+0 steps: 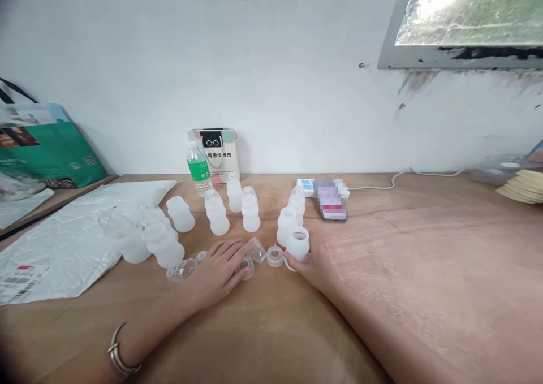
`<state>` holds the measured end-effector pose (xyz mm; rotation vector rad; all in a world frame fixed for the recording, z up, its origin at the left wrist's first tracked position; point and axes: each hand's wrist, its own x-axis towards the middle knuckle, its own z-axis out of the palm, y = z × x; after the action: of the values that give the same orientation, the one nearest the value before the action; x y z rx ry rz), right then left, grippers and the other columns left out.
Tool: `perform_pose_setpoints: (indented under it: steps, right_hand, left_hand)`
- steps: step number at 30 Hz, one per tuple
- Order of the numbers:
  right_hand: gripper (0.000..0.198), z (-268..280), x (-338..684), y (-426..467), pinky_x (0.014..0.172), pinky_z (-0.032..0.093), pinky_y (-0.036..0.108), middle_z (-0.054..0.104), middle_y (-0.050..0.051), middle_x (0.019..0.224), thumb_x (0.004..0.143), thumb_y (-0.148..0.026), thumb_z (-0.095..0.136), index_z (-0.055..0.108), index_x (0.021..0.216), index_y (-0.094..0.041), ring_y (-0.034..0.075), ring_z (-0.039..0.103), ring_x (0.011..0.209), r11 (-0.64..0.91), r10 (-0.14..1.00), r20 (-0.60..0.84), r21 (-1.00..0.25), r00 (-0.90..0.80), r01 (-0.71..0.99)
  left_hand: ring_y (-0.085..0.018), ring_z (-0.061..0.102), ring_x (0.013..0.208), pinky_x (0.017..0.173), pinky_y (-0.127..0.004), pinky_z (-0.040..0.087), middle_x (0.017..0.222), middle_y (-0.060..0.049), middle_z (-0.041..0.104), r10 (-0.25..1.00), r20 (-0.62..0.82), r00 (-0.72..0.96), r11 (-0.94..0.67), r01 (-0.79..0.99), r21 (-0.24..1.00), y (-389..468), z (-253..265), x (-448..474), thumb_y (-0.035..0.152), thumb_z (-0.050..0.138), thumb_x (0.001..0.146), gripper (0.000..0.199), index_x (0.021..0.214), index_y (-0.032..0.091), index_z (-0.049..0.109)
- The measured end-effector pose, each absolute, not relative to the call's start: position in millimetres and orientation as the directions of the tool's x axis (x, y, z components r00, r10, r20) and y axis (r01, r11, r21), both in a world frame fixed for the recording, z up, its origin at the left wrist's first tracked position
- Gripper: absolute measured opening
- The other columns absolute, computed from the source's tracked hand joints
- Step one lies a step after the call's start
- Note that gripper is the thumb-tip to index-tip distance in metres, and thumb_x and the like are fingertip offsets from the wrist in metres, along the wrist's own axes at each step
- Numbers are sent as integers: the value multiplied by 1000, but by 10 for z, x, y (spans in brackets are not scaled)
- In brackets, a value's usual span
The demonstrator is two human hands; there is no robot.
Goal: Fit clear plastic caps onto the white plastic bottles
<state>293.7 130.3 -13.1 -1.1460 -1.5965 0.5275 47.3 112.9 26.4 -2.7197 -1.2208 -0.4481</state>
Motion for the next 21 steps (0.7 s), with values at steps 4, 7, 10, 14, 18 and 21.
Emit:
perform_pose_setpoints:
  steps: [4, 7, 10, 14, 18, 21]
  right_hand:
    - [48, -223, 2881, 1350, 77, 54, 41, 61, 10, 102, 70, -39, 66, 43, 108, -23, 26, 63, 93, 467, 863, 504, -780, -23, 417]
    - [51, -286, 2852, 1395, 80, 53, 41, 61, 10, 105, 70, -39, 67, 42, 112, -23, 25, 61, 97, 476, 866, 496, -776, -66, 414]
    - [54, -311, 2793, 1429, 81, 53, 41, 61, 9, 105, 69, -39, 68, 43, 113, -23, 25, 61, 98, 461, 877, 472, -777, -88, 428]
    - [53, -281, 2676, 1461, 79, 53, 40, 62, 8, 101, 67, -40, 69, 44, 111, -23, 24, 61, 94, 457, 881, 463, -784, -93, 420]
    - [51, -216, 2567, 1475, 77, 53, 38, 62, 6, 97, 67, -38, 69, 44, 109, -23, 23, 61, 91, 469, 880, 456, -790, -133, 395]
    - [51, -169, 2525, 1469, 75, 52, 35, 61, 5, 93, 66, -37, 70, 45, 107, -21, 21, 61, 87, 487, 872, 462, -786, -161, 381]
  left_hand:
    - [-23, 56, 99, 87, -40, 39, 105, -9, 63, 711, 369, 599, -626, 778, -55, 1262, 212, 501, 28, 40, 90, 37, 124, 16, 44]
    - [-22, 59, 92, 83, -39, 39, 96, -6, 66, 708, 419, 568, -597, 799, -74, 1303, 164, 509, 26, 40, 90, 34, 122, 18, 46]
    - [-22, 61, 87, 80, -38, 39, 91, -5, 67, 687, 470, 554, -583, 807, -98, 1316, 123, 505, 27, 43, 89, 32, 120, 19, 47]
    - [-20, 62, 83, 77, -36, 39, 89, -4, 69, 669, 523, 528, -566, 818, -103, 1333, 89, 477, 29, 45, 88, 30, 116, 18, 47]
    - [-19, 63, 83, 76, -35, 39, 87, -5, 69, 714, 505, 485, -528, 846, -66, 1342, 105, 447, 35, 43, 90, 24, 103, 18, 52]
    - [-19, 63, 82, 77, -34, 39, 83, -4, 68, 759, 467, 453, -503, 864, -21, 1330, 148, 439, 38, 40, 91, 25, 94, 17, 52]
